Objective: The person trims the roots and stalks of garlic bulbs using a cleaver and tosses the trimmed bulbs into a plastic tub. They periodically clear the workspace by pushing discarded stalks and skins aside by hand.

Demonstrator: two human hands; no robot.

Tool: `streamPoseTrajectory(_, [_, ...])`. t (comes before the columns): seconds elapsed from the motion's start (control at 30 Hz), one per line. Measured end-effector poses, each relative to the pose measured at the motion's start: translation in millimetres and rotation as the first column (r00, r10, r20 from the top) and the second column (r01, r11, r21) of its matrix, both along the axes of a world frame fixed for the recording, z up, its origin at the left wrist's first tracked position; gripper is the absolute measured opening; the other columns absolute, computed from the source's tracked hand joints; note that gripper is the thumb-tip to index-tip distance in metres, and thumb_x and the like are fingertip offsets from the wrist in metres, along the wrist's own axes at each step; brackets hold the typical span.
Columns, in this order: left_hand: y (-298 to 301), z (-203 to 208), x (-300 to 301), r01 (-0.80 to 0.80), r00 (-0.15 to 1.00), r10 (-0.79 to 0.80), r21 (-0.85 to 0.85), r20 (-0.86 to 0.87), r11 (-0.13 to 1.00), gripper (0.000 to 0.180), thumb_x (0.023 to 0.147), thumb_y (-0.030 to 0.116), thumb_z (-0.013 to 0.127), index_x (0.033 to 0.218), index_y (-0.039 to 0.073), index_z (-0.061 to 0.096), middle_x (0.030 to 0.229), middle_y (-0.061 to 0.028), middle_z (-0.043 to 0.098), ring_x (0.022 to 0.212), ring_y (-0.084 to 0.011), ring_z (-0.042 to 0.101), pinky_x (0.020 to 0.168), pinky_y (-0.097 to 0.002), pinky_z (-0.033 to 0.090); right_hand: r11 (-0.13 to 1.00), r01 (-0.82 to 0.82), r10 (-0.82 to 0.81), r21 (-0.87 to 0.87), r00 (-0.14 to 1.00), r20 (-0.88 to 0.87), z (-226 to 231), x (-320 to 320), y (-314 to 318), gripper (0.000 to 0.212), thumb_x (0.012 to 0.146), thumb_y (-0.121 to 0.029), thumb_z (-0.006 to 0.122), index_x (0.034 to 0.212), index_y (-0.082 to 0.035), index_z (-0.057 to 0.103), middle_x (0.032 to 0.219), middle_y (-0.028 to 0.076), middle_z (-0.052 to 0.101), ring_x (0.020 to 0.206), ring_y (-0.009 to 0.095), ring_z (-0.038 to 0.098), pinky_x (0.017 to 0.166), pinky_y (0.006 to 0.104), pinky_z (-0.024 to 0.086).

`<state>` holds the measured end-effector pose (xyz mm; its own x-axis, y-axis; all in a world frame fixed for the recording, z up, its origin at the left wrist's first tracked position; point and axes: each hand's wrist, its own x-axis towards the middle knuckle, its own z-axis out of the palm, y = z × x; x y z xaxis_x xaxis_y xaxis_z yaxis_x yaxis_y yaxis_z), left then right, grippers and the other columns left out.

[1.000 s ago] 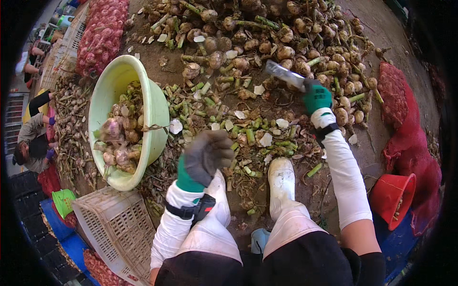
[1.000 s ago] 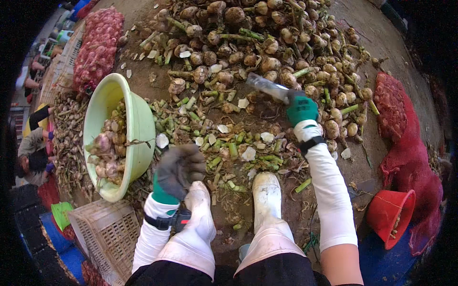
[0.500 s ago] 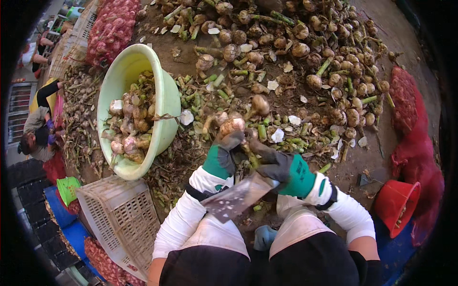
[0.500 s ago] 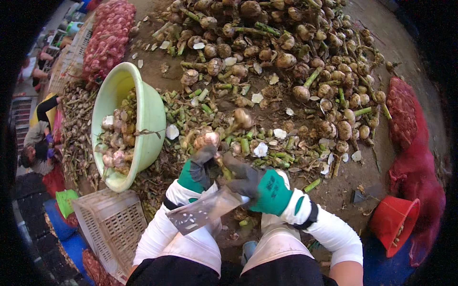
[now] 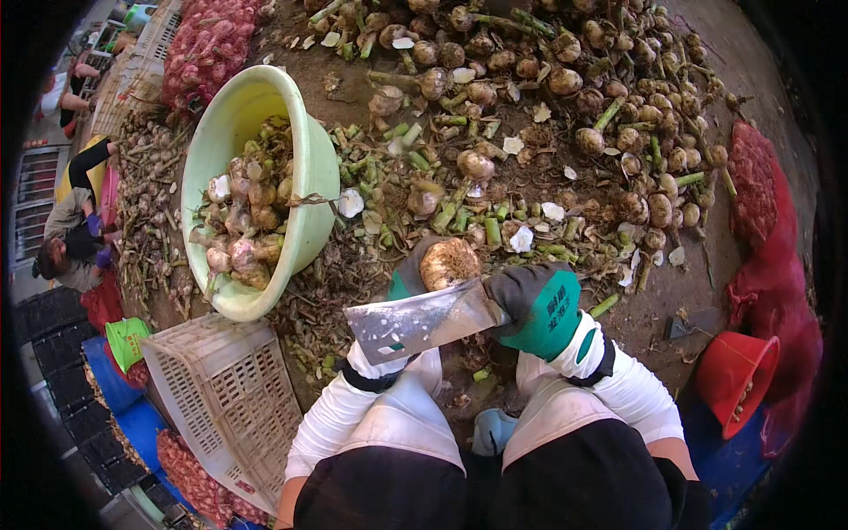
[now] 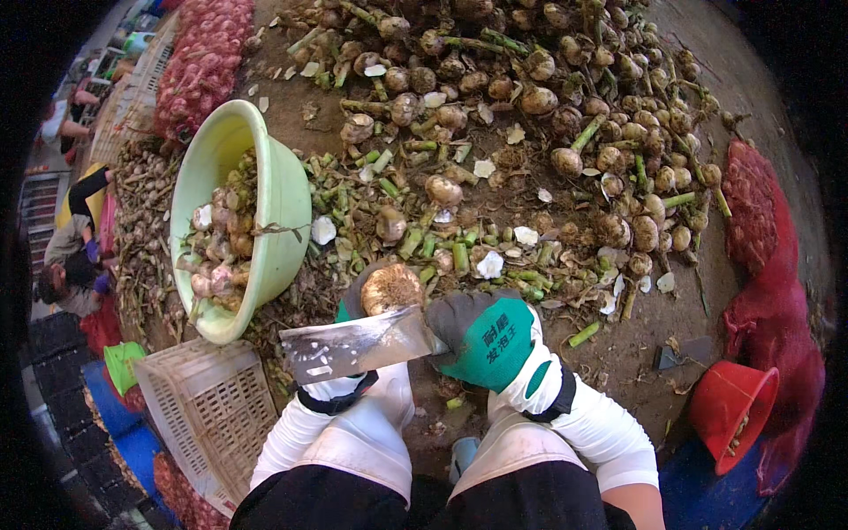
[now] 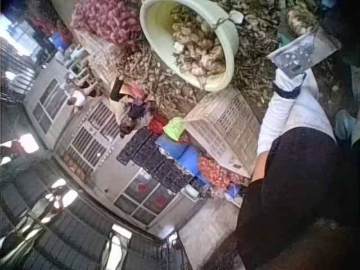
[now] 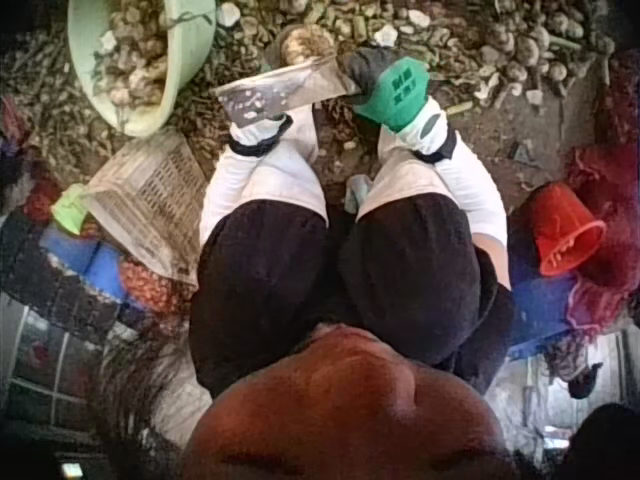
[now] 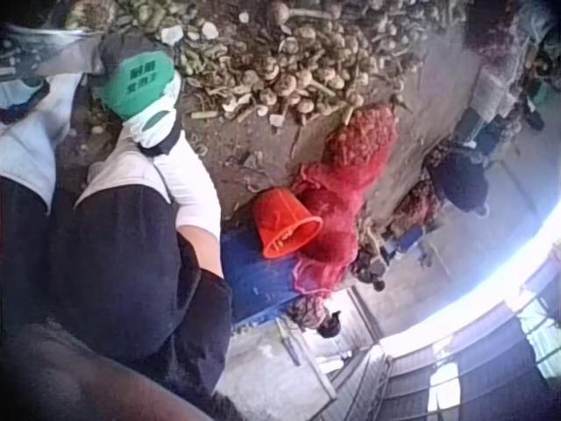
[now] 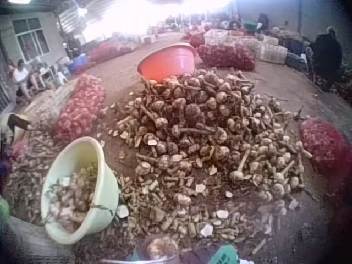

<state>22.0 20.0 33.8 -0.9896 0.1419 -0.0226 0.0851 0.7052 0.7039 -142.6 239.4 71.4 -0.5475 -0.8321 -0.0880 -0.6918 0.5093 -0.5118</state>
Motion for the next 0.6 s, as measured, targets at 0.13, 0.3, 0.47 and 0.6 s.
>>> streamPoseTrajectory(0.13, [-1, -14, 9, 0.012, 1.0, -0.013, 0.112, 0.001, 0.994, 0.048, 0.08, 0.009, 0.062, 0.126, 0.003, 0.05, 0.123, -0.0093, 0.056, 0.112, -0.0207, 0.054, 0.096, -0.0331, 0.043, 0.998, 0.056, -0.057, 0.011, 0.998, 0.023, -27, 2, 11, 0.046, 0.059, -0.042, 0.073, 0.09, -0.012, 0.058, 0.084, 0.008, 0.06, 0.078, 0.028, 0.061, 0.064, 0.0413, 0.044])
streamPoseTrajectory(0.3, [1, 8, -9, 0.129, 0.988, -0.139, 0.137, 0.064, 0.982, 0.044, 0.078, 0.012, 0.065, 0.121, 0.006, 0.054, 0.116, -0.0091, 0.059, 0.104, -0.0226, 0.057, 0.093, -0.0352, 0.044, 0.987, 0.121, -0.122, -0.11, 0.993, -0.002, -47, 10, 20, 0.05, 0.056, -0.04, 0.074, 0.096, -0.012, 0.061, 0.093, 0.009, 0.062, 0.08, 0.03, 0.06, 0.068, 0.0407, 0.045])
streamPoseTrajectory(0.47, [2, 20, -41, 0.215, 0.965, -0.235, 0.156, 0.12, 0.964, 0.041, 0.076, 0.015, 0.067, 0.116, 0.009, 0.058, 0.108, -0.0089, 0.061, 0.097, -0.0244, 0.06, 0.09, -0.0373, 0.046, 0.984, 0.101, -0.102, -0.145, 0.995, 0.0, -49, 6, 23, 0.049, 0.058, -0.036, 0.073, 0.097, -0.009, 0.06, 0.094, 0.01, 0.062, 0.078, 0.03, 0.06, 0.065, 0.0395, 0.045])
streamPoseTrajectory(0.6, [8, 10, -47, -0.242, 0.779, -0.504, 0.92, 0.373, 0.307, 0.045, 0.079, 0.018, 0.069, 0.118, 0.002, 0.054, 0.111, -0.0077, 0.06, 0.105, -0.0198, 0.057, 0.094, -0.0366, 0.044, 0.715, 0.678, -0.693, -0.167, 0.719, -0.047, -105, -6, 73, 0.023, 0.074, -0.021, 0.067, 0.089, -0.004, 0.064, 0.072, 0.003, 0.063, 0.058, 0.018, 0.059, 0.047, 0.0305, 0.043])
